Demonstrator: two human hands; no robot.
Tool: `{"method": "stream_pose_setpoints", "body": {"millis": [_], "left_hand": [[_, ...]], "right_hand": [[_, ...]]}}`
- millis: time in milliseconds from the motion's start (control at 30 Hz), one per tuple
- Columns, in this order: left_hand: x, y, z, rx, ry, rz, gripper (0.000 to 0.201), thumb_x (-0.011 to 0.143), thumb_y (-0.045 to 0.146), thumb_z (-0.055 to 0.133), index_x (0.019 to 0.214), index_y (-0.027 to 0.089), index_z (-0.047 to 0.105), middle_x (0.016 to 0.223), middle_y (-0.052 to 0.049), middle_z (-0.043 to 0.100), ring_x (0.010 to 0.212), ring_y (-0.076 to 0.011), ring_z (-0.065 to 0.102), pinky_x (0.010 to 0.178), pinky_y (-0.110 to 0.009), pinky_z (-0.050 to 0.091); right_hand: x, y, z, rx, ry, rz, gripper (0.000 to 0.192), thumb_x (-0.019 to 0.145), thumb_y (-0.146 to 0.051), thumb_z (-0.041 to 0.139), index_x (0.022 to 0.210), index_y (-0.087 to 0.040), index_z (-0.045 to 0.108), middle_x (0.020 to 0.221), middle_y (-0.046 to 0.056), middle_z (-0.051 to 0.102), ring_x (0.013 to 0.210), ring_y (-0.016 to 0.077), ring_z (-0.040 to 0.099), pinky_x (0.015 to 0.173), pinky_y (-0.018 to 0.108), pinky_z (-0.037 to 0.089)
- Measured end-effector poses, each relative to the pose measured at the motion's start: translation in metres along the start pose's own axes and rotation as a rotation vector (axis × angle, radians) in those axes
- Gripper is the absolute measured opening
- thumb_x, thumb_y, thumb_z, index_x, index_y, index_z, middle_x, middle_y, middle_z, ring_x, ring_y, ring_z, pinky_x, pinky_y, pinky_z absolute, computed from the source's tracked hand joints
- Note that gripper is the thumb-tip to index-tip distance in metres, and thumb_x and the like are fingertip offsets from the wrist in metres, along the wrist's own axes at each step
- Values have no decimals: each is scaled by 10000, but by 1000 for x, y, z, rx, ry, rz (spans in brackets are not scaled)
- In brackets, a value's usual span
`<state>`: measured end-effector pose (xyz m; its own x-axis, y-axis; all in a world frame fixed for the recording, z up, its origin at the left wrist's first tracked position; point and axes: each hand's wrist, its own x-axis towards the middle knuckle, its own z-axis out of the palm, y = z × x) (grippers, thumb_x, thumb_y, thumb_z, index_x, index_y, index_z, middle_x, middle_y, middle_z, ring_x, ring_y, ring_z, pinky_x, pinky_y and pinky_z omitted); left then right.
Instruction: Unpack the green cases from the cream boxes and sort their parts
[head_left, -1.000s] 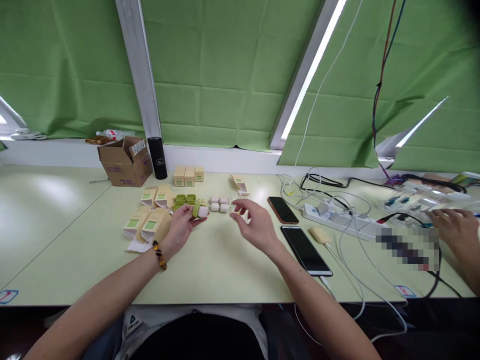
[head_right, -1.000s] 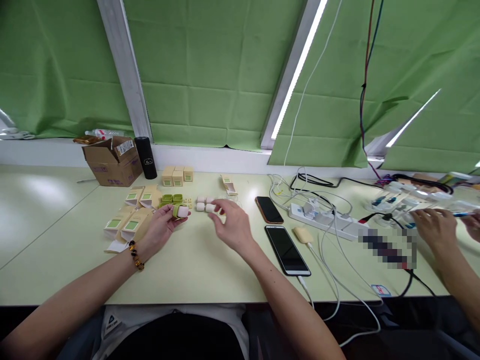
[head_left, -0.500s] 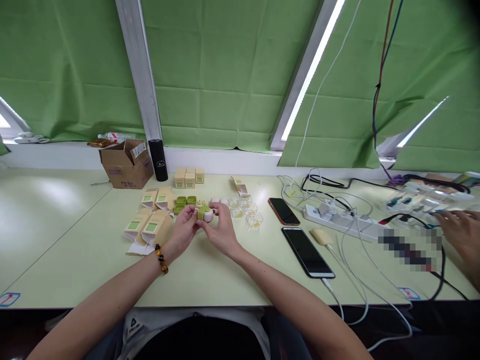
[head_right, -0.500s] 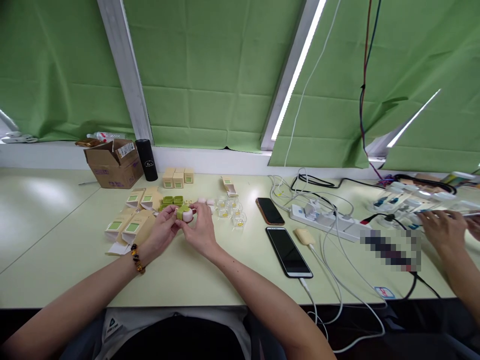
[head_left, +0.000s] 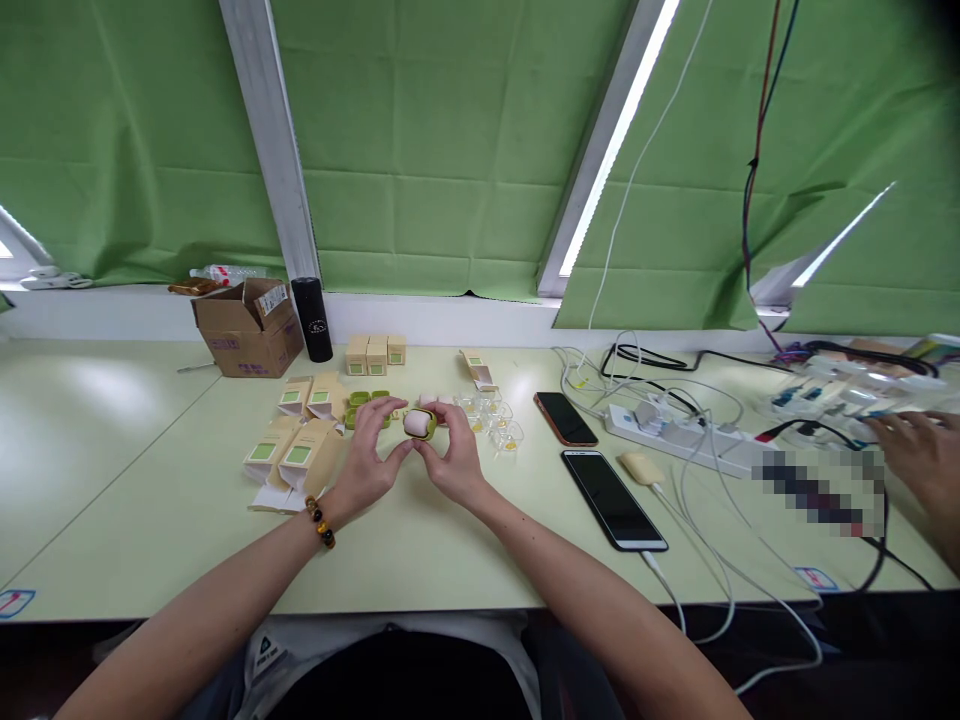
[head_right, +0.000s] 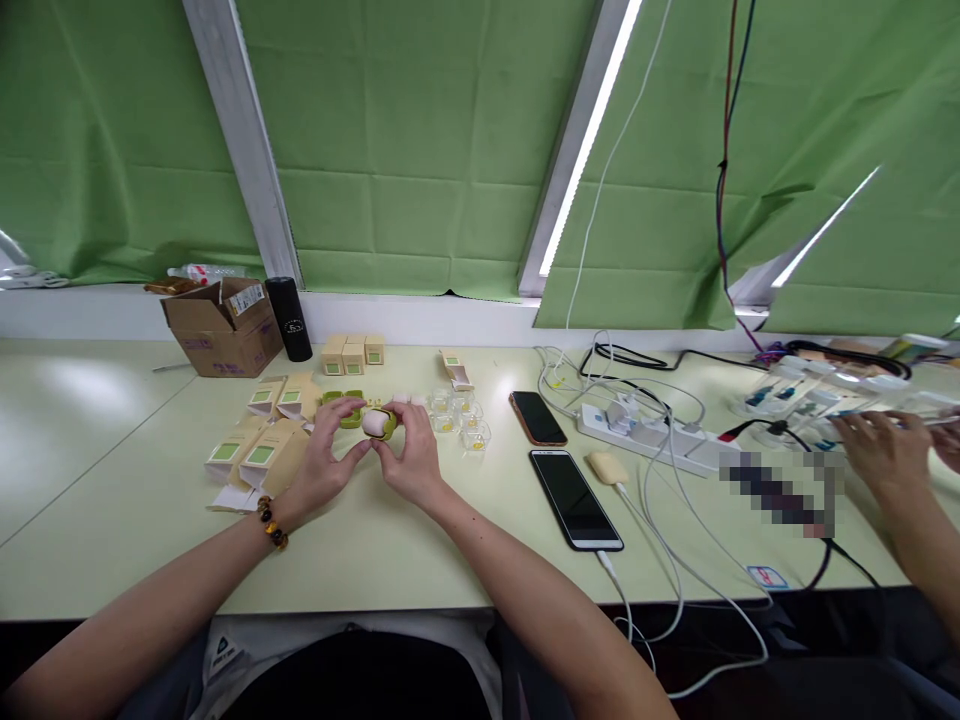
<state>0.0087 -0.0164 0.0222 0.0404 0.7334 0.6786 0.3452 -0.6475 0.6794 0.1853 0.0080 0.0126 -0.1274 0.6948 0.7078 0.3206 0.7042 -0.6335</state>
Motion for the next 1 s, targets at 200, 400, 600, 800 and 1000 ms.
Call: {"method": "stream_pose_setpoints", "body": {"millis": [200, 400, 600, 800, 1000], "left_hand": [[-1, -4, 3, -20, -5, 25, 382, 903, 245, 740, 1281, 292, 711, 1354, -117, 616, 1339, -315, 555, 1191, -512, 434], [-4, -8, 3, -101, 26, -19, 289, 885, 215, 755, 1165, 283, 756, 1254, -109, 701, 1282, -313, 612, 1199, -527, 428], [3, -7, 6, -333, 117, -240, 326, 831, 276, 843, 1135, 244, 729, 1234, -98, 723, 1229, -273, 655, 1174, -486, 469], [14, -13, 4, -917, 17, -553, 421, 868, 415, 841, 1171, 159, 702, 1255, -145, 744, 1194, -263, 715, 1158, -455, 511], [11, -15, 0, -1033, -13, -569, 302, 913, 372, 776, 1111, 146, 748, 1257, -175, 764, 1301, -328, 681, 1227, -548, 453]], "right_hand": [[0, 1, -1, -60, -2, -79, 420, 865, -139, 656, 1256, -287, 614, 1143, 71, 650, 1080, 274, 605, 927, 454, 559], [-4, 4, 0, -141, 2, -138, 482, 873, -114, 608, 1309, -316, 646, 1166, 100, 555, 1142, 300, 593, 970, 501, 575], [-3, 0, -1, -43, 73, -118, 634, 892, -207, 663, 1482, -308, 453, 1279, 125, 556, 1156, 307, 592, 945, 502, 579], [2, 9, 1, 64, 181, 73, 546, 904, -248, 646, 1411, -275, 445, 1176, 91, 582, 1098, 251, 600, 882, 416, 569], [0, 15, 5, 103, 121, 121, 425, 911, -231, 629, 1319, -262, 516, 1085, 55, 616, 1005, 216, 623, 845, 378, 544]]}}
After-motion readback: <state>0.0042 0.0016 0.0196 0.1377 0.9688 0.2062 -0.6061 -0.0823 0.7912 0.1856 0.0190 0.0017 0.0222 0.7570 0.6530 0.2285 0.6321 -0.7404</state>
